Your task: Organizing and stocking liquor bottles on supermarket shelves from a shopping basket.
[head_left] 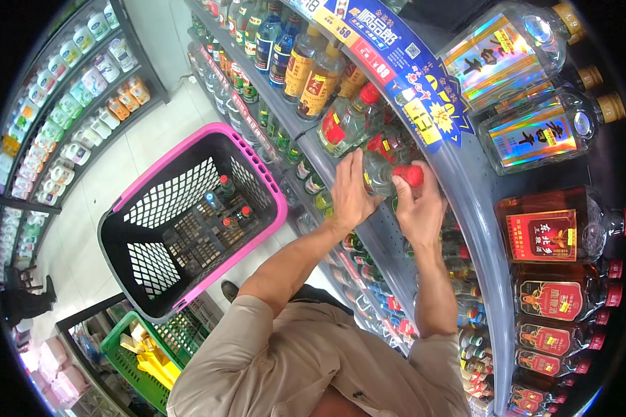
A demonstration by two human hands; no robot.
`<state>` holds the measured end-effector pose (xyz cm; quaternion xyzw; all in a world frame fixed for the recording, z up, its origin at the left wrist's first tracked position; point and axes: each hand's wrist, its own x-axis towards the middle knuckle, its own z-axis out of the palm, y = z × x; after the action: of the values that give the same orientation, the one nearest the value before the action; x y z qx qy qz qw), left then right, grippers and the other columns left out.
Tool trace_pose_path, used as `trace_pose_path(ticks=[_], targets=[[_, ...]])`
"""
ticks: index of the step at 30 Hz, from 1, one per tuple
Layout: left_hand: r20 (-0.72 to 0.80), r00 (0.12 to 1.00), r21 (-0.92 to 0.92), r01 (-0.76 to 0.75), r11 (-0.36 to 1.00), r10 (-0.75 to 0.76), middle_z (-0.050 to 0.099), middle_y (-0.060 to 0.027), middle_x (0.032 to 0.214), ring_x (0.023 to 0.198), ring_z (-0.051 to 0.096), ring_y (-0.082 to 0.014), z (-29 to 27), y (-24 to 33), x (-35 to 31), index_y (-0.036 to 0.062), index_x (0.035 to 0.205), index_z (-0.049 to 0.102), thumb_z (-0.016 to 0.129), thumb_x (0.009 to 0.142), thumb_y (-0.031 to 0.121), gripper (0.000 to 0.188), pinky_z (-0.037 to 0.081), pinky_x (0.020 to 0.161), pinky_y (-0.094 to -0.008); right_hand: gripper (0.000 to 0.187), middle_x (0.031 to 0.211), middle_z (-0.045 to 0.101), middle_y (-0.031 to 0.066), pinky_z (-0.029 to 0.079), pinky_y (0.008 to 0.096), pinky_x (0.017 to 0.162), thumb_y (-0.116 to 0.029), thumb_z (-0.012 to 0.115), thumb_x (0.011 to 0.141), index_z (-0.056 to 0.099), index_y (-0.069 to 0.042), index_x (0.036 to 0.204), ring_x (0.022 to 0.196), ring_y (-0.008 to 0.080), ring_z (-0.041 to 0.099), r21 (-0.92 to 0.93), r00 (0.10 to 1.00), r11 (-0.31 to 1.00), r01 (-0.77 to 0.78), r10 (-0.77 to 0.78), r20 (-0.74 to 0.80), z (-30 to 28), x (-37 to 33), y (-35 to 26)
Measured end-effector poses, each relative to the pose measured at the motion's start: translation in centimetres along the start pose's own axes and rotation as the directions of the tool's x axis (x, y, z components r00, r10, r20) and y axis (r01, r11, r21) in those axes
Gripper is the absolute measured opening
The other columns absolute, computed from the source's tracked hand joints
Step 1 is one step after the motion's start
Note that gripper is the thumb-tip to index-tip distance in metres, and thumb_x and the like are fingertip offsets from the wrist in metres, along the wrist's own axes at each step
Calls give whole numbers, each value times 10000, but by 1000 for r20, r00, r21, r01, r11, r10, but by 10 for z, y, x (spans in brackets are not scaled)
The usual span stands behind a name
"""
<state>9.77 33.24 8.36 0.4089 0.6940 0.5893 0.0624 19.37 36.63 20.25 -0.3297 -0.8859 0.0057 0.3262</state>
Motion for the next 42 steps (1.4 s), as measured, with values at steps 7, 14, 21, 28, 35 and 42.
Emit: trace_pose_path(ticks=[7, 14, 21, 28, 35, 42], targets=[[20, 999, 15, 42, 999, -42, 422, -193, 1333, 1213, 440, -390, 3, -1, 7, -9, 1404, 334, 891, 512, 107, 1058, 413, 999, -443, 397, 1022, 640, 182, 477, 381, 819, -226, 689, 879, 585, 18, 1174, 919, 304, 608, 216, 973, 952, -218, 195, 123, 13, 13, 18], [45, 997, 30, 65, 997, -67, 431, -205, 1331, 1215, 437, -394, 4, -6, 8, -22, 1396, 335, 908, 512, 141, 1066, 398, 1020, -434, 460, 1151, 636, 231, 445, 435, 926, -375, 624, 895, 622, -12, 1179, 1084, 397, 592, 268, 884, 862, -431, 344, 316, 23, 27, 34], [26, 996, -28, 88, 996, -87, 438, -220, 1338, 1214, 441, -405, 0, -23, -6, -36, 1375, 354, 843, 631, 103, 901, 399, 1023, -433, 515, 1055, 678, 182, 470, 397, 873, -415, 613, 899, 604, 9, 1191, 952, 300, 662, 248, 805, 787, -565, 460, 374, 31, 43, 33], [7, 996, -57, 85, 995, -85, 462, -216, 1325, 1220, 444, -398, 7, -37, -16, -35, 1358, 387, 786, 712, 108, 773, 399, 1025, -432, 426, 901, 676, 115, 498, 325, 735, -352, 653, 897, 611, 20, 1100, 797, 186, 656, 255, 808, 784, -566, 465, 363, 35, 54, 35], [-46, 996, -50, 72, 996, -74, 463, -192, 1327, 1218, 451, -383, 6, -35, -15, -30, 1356, 392, 810, 682, 114, 806, 411, 1016, -426, 323, 872, 670, 92, 518, 265, 610, -272, 670, 910, 618, 18, 1044, 697, 143, 648, 250, 835, 808, -534, 458, 305, 35, 54, 36], [42, 985, -43, 167, 985, -165, 461, -170, 1318, 1198, 463, -370, 3, -31, -10, -20, 1353, 398, 831, 650, 117, 837, 438, 984, -430, 599, 871, 693, 158, 501, 339, 771, -382, 633, 889, 493, 45, 1284, 797, 209, 680, 190, 771, 780, -597, 492, 405, 24, 59, 25]])
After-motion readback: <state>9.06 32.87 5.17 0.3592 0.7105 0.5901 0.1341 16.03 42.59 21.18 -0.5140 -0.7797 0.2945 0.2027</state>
